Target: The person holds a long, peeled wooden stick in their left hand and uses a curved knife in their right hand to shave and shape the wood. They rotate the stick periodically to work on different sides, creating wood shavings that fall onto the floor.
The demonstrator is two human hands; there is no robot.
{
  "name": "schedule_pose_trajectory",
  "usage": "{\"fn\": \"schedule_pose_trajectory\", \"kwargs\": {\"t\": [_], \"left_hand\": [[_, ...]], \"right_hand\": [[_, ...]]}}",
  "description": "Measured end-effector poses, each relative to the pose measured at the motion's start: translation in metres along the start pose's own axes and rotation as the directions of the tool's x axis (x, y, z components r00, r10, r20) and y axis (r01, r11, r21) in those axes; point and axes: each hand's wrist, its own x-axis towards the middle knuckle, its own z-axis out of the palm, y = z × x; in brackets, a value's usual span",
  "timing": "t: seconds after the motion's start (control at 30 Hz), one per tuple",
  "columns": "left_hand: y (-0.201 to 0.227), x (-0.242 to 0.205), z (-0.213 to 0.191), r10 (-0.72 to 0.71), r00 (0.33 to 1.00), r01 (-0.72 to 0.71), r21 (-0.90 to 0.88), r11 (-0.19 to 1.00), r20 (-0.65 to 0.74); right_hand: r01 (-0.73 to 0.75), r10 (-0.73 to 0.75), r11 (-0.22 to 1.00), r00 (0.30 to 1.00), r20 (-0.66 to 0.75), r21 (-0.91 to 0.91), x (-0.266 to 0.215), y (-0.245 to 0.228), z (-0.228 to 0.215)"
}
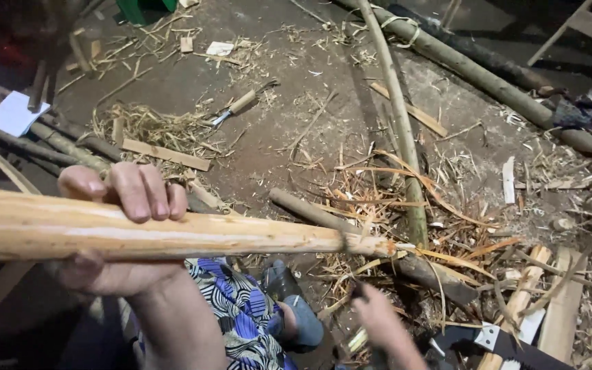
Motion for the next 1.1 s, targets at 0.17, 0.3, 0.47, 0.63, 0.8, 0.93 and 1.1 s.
{"fn": "schedule_pose_trajectory", "kwargs": {"t": [0.17,0.3,0.47,0.63,0.8,0.93,1.1], "left_hand": [[-0.008,0.006,-0.001,0.006,1.000,-0.008,-0.105,0.994,-0.019],[-0.008,0.005,0.004,0.006,1.000,-0.008,-0.089,0.996,-0.013],[-0.002,0.003,0.011,-0.016,1.000,0.016,-0.150,0.989,-0.002],[-0.004,0.003,0.001,0.002,1.000,-0.005,-0.128,0.992,-0.027],[-0.003,0.001,0.001,0.045,0.991,-0.056,-0.085,0.995,-0.123],[-0.008,-0.003,-0.011,0.036,0.983,-0.045,-0.049,0.998,-0.182],[-0.006,0.001,0.013,-0.009,0.867,0.045,0.060,0.997,-0.498]], "right_hand": [[0.065,-0.064,0.998,0.990,-0.129,0.005,0.022,0.039,-0.012],[0.195,-0.202,0.975,0.978,0.054,0.109,-0.075,-0.027,0.013],[0.478,-0.475,0.878,0.869,0.139,0.013,-0.040,0.002,0.025],[0.536,-0.537,0.842,0.843,0.001,-0.062,-0.002,0.027,0.016],[0.383,-0.397,0.917,0.905,-0.156,-0.113,0.053,0.063,-0.007],[0.169,-0.179,0.984,0.962,-0.207,-0.061,0.024,0.036,-0.012],[0.499,-0.506,0.861,0.859,0.076,0.098,-0.073,-0.024,0.023]]}}
